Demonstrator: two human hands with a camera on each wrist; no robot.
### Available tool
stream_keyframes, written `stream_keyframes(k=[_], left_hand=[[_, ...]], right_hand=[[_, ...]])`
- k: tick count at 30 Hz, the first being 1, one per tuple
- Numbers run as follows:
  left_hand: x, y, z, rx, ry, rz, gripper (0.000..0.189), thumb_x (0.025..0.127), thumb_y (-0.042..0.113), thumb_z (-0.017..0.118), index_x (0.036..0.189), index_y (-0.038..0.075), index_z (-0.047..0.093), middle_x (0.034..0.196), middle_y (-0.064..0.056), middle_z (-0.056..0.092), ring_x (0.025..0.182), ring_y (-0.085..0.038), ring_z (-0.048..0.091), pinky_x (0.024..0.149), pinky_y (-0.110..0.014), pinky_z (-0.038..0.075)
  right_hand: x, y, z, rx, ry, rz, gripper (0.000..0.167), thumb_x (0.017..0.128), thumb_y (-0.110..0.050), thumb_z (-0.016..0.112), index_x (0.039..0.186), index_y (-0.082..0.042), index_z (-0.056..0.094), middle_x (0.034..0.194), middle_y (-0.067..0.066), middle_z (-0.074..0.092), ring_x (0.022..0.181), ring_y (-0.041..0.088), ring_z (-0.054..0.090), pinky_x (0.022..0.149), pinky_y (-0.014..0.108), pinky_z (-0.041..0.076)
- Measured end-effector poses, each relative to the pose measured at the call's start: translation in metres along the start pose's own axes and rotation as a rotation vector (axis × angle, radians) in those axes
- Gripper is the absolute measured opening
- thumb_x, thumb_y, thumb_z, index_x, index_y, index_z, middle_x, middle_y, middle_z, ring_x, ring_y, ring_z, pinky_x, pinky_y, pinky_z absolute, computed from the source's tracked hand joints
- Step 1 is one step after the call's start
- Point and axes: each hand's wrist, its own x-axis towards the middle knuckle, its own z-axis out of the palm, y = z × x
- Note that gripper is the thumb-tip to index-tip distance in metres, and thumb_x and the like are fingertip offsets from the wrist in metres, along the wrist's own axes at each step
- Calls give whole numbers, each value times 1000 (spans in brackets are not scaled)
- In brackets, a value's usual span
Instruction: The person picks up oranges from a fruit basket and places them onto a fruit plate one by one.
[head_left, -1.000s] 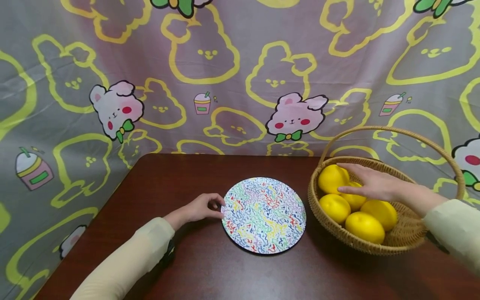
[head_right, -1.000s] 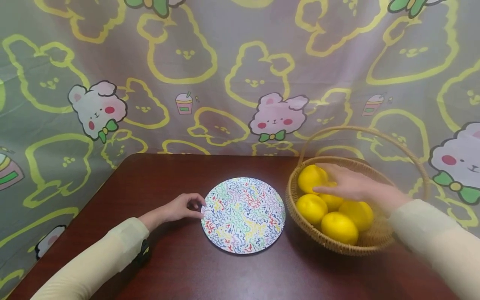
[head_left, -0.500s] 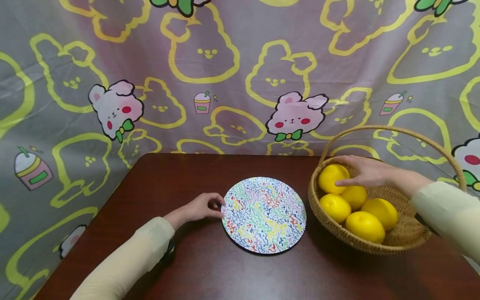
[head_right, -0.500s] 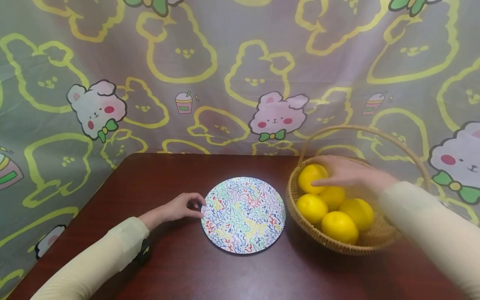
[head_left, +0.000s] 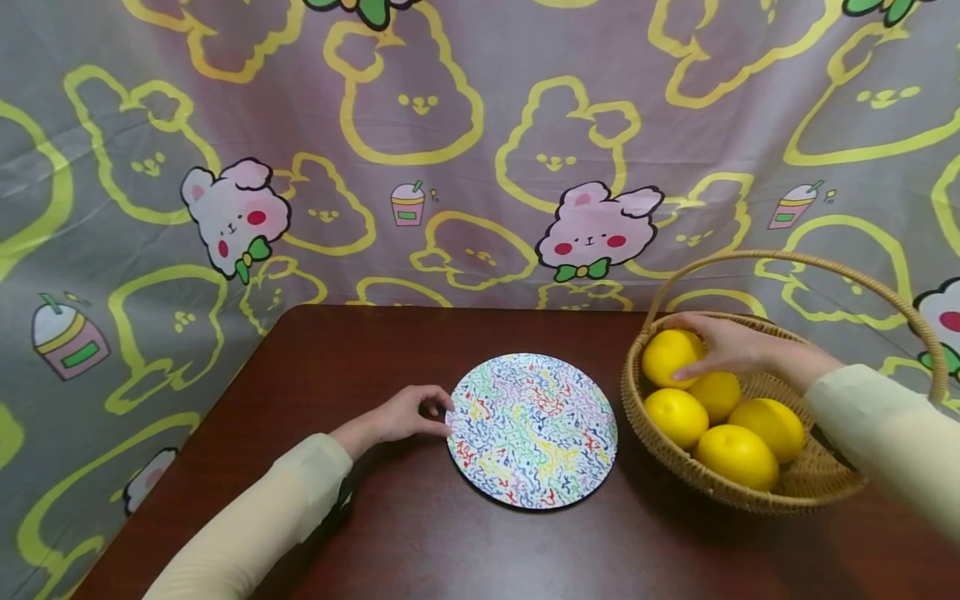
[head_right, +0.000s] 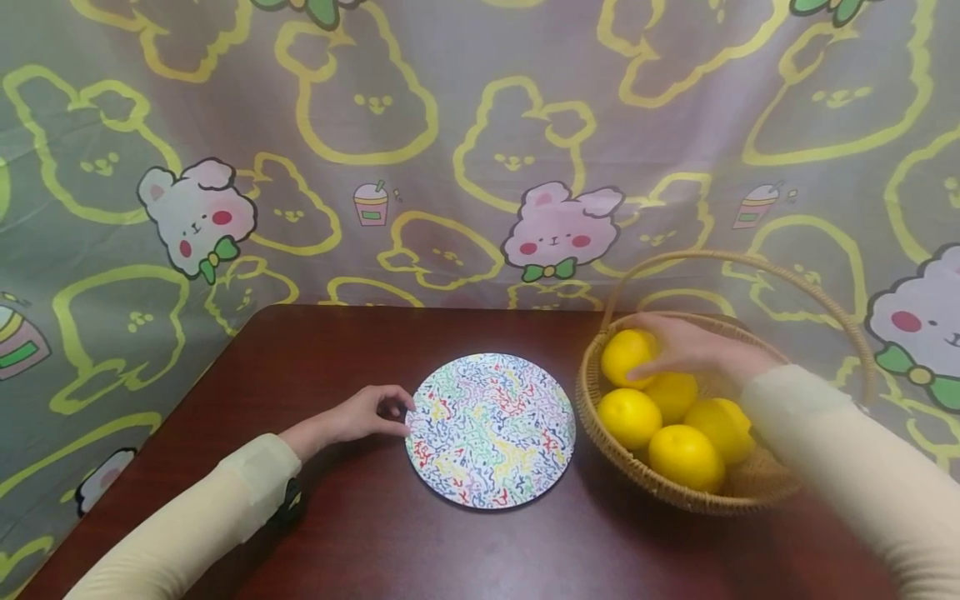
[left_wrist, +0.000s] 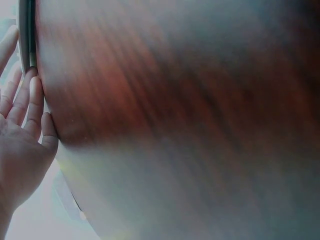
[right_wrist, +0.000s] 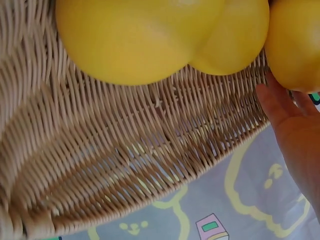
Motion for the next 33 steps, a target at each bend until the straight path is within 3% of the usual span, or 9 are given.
stream_keyframes(k=[7,18,33], left_hand=[[1,0,1,-1,-3,-9,30,79,23,82,102,14,66,98,4,61,88,-16,55,81,-34,46],[0,1,1,4,-6,-12,30,79,22,82,103,14,66,97,4,60,87,-16,54,79,-33,45],[0,0,1,5,-3,-10,30,79,21,83,102,13,66,97,3,61,87,-16,54,79,-33,45]], right_hand=[[3,1,8,62,-11,31,89,73,-41,84,137,3,40,131,26,50,108,37,53,91,53,40],[9,3,16,48,-20,60,94,72,-44,84,137,3,36,126,26,52,101,32,56,86,50,43],[4,0,5,100,-12,97,86,73,-35,85,131,5,36,112,19,55,89,26,55,75,40,45]])
